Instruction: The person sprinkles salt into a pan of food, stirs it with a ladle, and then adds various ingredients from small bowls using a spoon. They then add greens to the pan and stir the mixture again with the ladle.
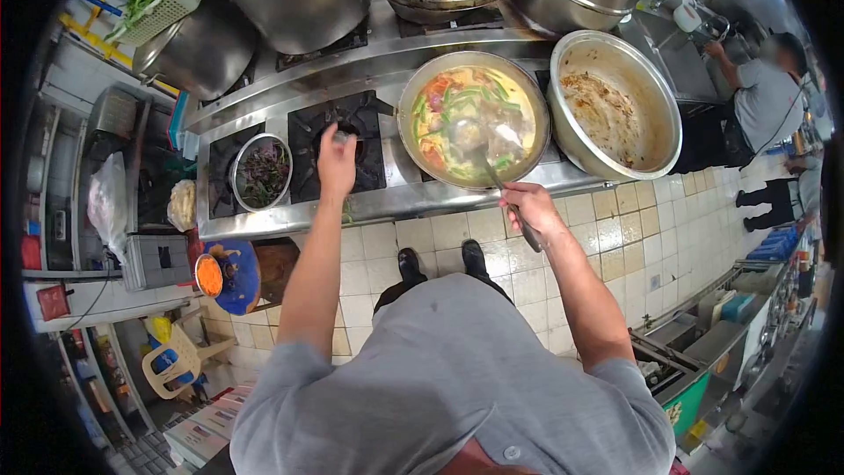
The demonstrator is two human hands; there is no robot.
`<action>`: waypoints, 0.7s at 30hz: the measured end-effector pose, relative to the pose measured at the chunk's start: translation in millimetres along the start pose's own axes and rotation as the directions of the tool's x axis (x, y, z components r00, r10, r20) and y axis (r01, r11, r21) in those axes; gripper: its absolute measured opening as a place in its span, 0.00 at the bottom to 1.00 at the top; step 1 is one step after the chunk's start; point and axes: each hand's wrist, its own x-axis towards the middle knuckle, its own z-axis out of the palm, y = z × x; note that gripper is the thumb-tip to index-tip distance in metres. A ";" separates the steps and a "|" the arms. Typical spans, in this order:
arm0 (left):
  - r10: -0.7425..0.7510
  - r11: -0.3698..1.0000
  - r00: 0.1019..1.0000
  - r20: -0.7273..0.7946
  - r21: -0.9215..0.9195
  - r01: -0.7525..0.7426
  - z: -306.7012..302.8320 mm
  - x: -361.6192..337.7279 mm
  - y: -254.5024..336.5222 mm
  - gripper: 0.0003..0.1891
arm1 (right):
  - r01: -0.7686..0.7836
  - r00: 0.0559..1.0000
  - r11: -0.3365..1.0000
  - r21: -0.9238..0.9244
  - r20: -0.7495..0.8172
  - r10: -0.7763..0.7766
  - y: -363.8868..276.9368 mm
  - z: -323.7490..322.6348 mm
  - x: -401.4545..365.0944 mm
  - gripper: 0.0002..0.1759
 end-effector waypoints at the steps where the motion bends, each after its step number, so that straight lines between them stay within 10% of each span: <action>1: 0.038 0.995 0.999 -0.012 -0.088 -0.039 -8.0 -29.0 -15.4 0.25 | -0.007 1.000 1.000 0.019 -0.007 0.007 -1.3 -0.5 1.3 0.28; 5: -0.188 0.946 0.982 -0.023 -0.273 0.175 -51.3 -157.7 -79.7 0.24 | 0.010 1.000 0.998 -0.061 0.009 -0.010 1.9 -1.6 10.0 0.28; 7: -0.152 0.985 0.973 -0.171 -0.110 0.135 -67.4 -228.4 -139.0 0.20 | 0.038 0.999 0.999 -0.034 -0.003 -0.038 1.4 -1.0 14.2 0.29; 10: -0.501 0.848 0.865 -0.036 0.177 0.499 -124.3 -325.8 -166.8 0.20 | 0.030 1.000 0.999 -0.046 0.010 -0.029 -8.0 5.1 12.5 0.21; 13: -0.419 0.725 0.908 -0.015 0.596 0.344 -175.4 -444.6 -291.3 0.21 | 0.019 0.999 0.999 -0.035 0.044 -0.018 -14.3 7.4 23.5 0.16; 16: -0.803 0.591 0.539 0.255 0.460 0.663 -207.2 -484.3 -351.8 0.17 | 0.067 0.998 0.997 -0.031 0.008 -0.067 -28.0 2.3 42.4 0.16; 20: -0.917 0.131 0.113 0.382 0.023 0.991 -211.6 -469.3 -342.4 0.13 | 0.158 0.976 0.976 -0.150 -0.125 -0.178 -58.4 -1.9 56.5 0.21; 21: -0.866 0.410 0.351 0.356 0.102 0.907 -194.5 -456.1 -350.8 0.14 | 0.156 0.975 0.971 -0.184 -0.126 -0.181 -62.3 -5.0 61.2 0.19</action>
